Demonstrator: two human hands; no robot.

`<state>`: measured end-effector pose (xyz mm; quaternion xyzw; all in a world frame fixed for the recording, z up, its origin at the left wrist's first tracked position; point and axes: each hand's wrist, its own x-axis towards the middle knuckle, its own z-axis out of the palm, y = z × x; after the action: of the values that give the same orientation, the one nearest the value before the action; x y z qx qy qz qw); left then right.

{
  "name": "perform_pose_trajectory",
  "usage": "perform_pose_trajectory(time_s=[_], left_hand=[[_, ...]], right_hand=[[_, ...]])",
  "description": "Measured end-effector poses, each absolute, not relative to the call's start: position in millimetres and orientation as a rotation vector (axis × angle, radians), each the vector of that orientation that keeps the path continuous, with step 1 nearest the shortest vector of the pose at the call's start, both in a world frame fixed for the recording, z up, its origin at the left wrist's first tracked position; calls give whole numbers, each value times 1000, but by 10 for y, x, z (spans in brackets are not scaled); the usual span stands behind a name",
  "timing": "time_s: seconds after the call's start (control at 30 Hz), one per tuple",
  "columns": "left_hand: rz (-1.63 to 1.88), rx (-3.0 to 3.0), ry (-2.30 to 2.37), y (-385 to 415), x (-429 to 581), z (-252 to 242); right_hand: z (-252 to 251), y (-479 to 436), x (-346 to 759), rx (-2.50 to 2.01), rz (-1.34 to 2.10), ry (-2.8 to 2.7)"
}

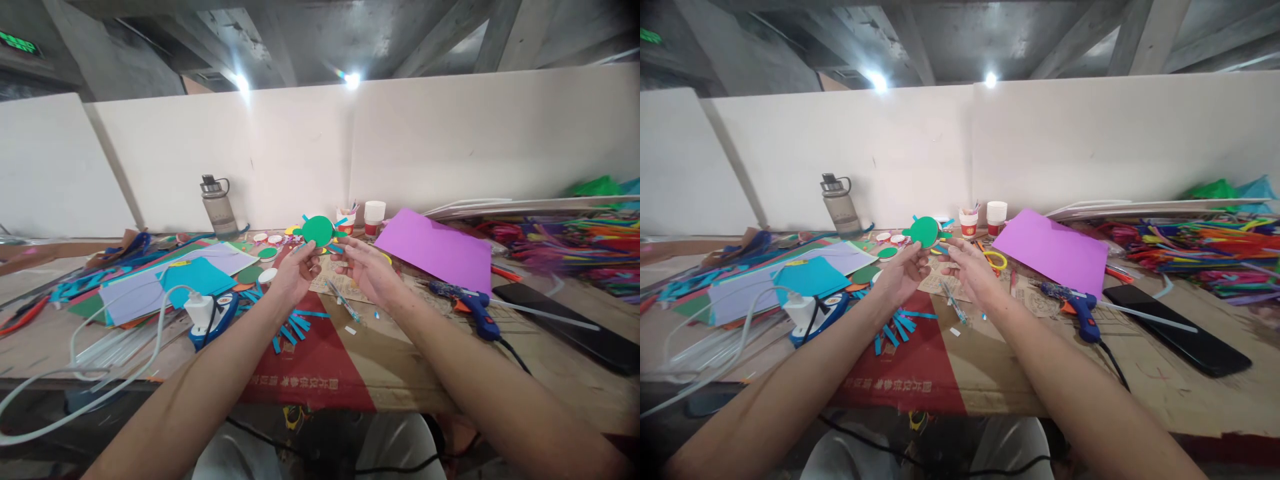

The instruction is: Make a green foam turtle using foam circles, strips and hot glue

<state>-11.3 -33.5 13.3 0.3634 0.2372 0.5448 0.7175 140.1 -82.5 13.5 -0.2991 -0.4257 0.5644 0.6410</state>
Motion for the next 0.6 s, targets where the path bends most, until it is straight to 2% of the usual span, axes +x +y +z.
perform_pose_trajectory(time_s=[0.6], left_hand=[[1240,825,528,-336,-94,107]], right_hand=[[119,-839,1375,-585,1409,-861]])
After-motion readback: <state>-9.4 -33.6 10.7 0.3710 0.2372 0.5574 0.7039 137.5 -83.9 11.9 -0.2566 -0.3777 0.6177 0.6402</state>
